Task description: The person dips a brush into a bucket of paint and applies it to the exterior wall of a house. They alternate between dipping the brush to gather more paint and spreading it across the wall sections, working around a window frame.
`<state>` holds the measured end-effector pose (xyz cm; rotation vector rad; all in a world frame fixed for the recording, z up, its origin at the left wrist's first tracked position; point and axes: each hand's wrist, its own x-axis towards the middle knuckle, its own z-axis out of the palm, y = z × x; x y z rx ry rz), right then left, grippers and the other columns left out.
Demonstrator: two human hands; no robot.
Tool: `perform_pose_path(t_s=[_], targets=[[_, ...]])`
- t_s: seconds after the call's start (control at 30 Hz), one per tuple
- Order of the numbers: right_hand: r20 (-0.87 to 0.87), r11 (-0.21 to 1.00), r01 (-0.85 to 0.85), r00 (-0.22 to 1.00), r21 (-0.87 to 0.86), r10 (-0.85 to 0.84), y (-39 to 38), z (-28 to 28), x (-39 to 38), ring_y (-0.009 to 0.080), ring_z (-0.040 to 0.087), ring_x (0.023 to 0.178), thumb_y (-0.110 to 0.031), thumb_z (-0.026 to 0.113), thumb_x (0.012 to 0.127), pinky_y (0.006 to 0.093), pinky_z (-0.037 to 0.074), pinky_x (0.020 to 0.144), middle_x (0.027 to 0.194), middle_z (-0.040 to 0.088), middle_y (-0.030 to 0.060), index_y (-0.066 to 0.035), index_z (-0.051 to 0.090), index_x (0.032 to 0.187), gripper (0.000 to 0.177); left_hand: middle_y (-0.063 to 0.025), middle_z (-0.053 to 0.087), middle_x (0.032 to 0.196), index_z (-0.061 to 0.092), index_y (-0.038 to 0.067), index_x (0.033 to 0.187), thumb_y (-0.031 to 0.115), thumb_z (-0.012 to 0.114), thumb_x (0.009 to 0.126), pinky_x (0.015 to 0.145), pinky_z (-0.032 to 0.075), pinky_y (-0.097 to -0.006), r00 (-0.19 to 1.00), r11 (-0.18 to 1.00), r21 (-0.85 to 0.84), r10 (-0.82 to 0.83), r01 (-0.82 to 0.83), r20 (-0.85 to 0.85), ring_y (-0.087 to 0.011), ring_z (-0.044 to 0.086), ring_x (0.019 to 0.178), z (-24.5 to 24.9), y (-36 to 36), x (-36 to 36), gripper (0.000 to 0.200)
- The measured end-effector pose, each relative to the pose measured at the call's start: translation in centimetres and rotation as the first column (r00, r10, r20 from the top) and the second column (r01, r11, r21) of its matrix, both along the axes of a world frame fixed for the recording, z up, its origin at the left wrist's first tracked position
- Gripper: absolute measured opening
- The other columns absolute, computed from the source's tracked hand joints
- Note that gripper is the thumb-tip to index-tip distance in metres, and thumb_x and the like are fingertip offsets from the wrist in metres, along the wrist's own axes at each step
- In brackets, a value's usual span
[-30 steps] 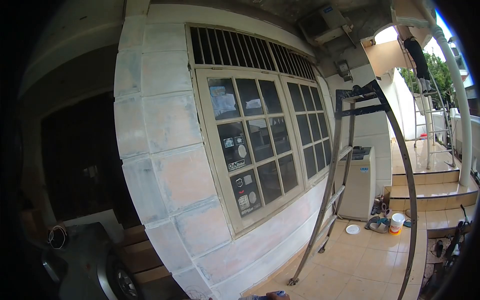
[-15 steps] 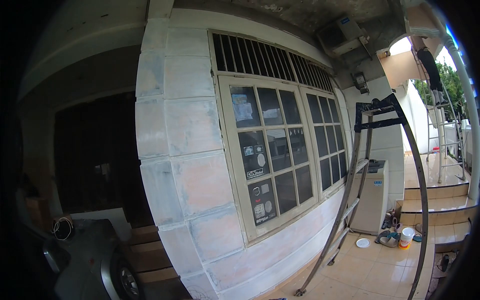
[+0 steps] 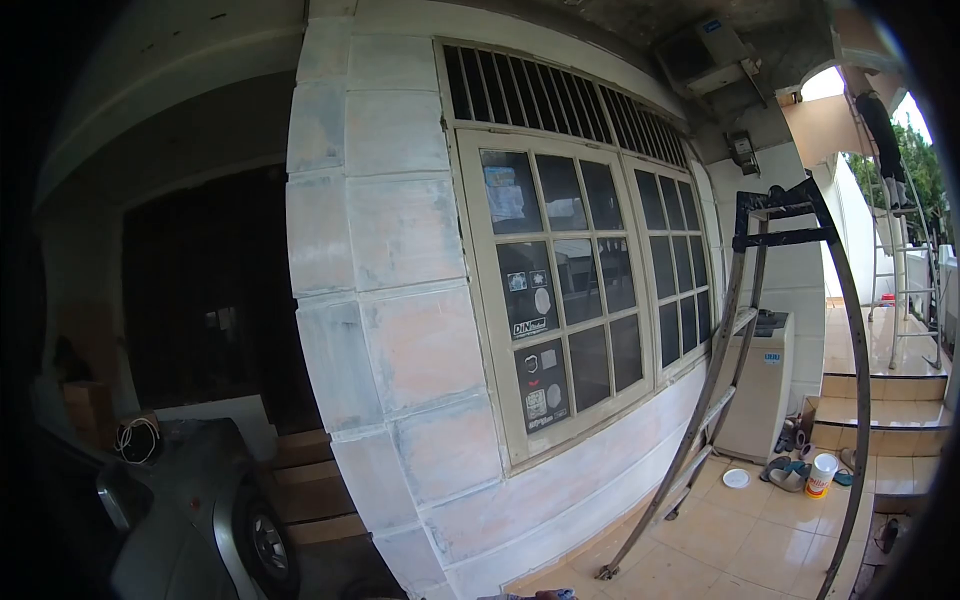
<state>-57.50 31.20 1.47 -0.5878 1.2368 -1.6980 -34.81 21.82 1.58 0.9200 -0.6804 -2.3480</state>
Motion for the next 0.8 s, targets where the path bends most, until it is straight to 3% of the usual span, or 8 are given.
perform_pose_path(t_s=[0.07, 0.2, 0.37, 0.57, 0.67, 0.77, 0.8], targets=[[-0.02, 0.998, -0.004, 1.0, -0.059, 0.003, -0.9, -2.8, -0.8, 0.0103, 0.038, 0.054, -0.028, 0.05, 0.093, 0.0285, 0.031, 0.048, 0.061, 0.046, -0.0007, -0.009, 0.053, 0.067, 0.032, -0.009, 0.058, 0.102, 0.054, 0.004, 0.124, 0.078, 0.043, 0.075, 0.082, 0.038, -0.0349, 1.0, 1.0, 0.006, 0.0, 0.0, 0.002, -0.0224, 0.05, 0.09, -0.1, 0.2, 0.1, 0.09], [0.112, 0.999, -0.045, 0.993, 0.025, 0.042, -1.7, -5.5, -2.2, 0.0133, 0.04, 0.056, -0.028, 0.053, 0.09, 0.0319, 0.034, 0.05, 0.063, 0.047, 0.0021, -0.006, 0.054, 0.069, 0.03, -0.0085, 0.059, 0.101, 0.054, 0.005, 0.125, 0.078, 0.043, 0.075, 0.081, 0.038, -0.0348, 1.0, 1.0, 0.017, 0.002, -0.002, 0.006, -0.0221, 0.05, 0.089, -0.2, 0.5, 0.4, 0.089], [-0.027, 0.999, 0.028, 0.999, 0.031, -0.027, 0.6, -2.3, -1.2, 0.0172, 0.049, 0.066, -0.028, 0.054, 0.09, 0.0344, 0.04, 0.058, 0.073, 0.056, 0.0063, -0.003, 0.06, 0.08, 0.028, -0.0079, 0.059, 0.101, 0.055, 0.006, 0.125, 0.078, 0.043, 0.075, 0.08, 0.038, -0.0346, 1.0, 1.0, 0.029, -0.002, 0.002, 0.002, -0.0218, 0.05, 0.088, -0.3, 0.8, 0.5, 0.089], [-0.327, 0.994, 0.1, 0.942, 0.039, -0.082, 2.4, -3.0, 0.0, 0.0219, 0.06, 0.078, -0.029, 0.056, 0.089, 0.0373, 0.047, 0.068, 0.084, 0.066, 0.0114, 0.001, 0.067, 0.093, 0.032, -0.0071, 0.06, 0.1, 0.055, 0.007, 0.125, 0.078, 0.043, 0.075, 0.079, 0.038, -0.0345, 1.0, 0.999, 0.042, -0.007, 0.007, 0.003, -0.0213, 0.05, 0.087, -0.7, 1.2, 1.1, 0.088], [-0.043, 0.988, 0.079, 0.996, 0.136, -0.074, 2.7, -0.7, 0.9, 0.0205, 0.057, 0.072, -0.03, 0.057, 0.088, 0.038, 0.045, 0.065, 0.078, 0.063, 0.0099, 0.003, 0.066, 0.088, 0.035, -0.0068, 0.06, 0.1, 0.056, 0.008, 0.125, 0.078, 0.042, 0.075, 0.078, 0.038, -0.0344, 1.0, 0.999, 0.047, -0.004, 0.004, 0.001, -0.0211, 0.05, 0.087, -1.1, 1.3, 1.6, 0.087], [0.036, 0.987, 0.084, 0.995, 0.135, -0.09, 2.5, -1.2, 1.3, 0.0193, 0.052, 0.065, -0.031, 0.058, 0.086, 0.0375, 0.042, 0.059, 0.069, 0.058, 0.0061, 0.002, 0.064, 0.081, 0.034, -0.0064, 0.061, 0.099, 0.056, 0.009, 0.125, 0.078, 0.042, 0.075, 0.077, 0.038, -0.0343, 1.0, 0.999, 0.05, -0.002, 0.003, -0.018, -0.0209, 0.05, 0.086, -1.9, 1.4, 1.8, 0.087], [0.08, 0.991, 0.068, 0.994, 0.119, -0.078, 2.5, -1.3, 1.3, 0.0189, 0.051, 0.064, -0.031, 0.059, 0.086, 0.0373, 0.042, 0.058, 0.067, 0.057, 0.0053, 0.001, 0.063, 0.08, 0.034, -0.0104, 0.062, 0.11, 0.055, 0.006, 0.126, 0.078, 0.044, 0.075, 0.091, 0.044, -0.0394, 1.0, 0.999, 0.033, 0.005, -0.005, -0.011, -0.0255, 0.056, 0.1, -1.3, 1.6, 1.8, 0.089]])
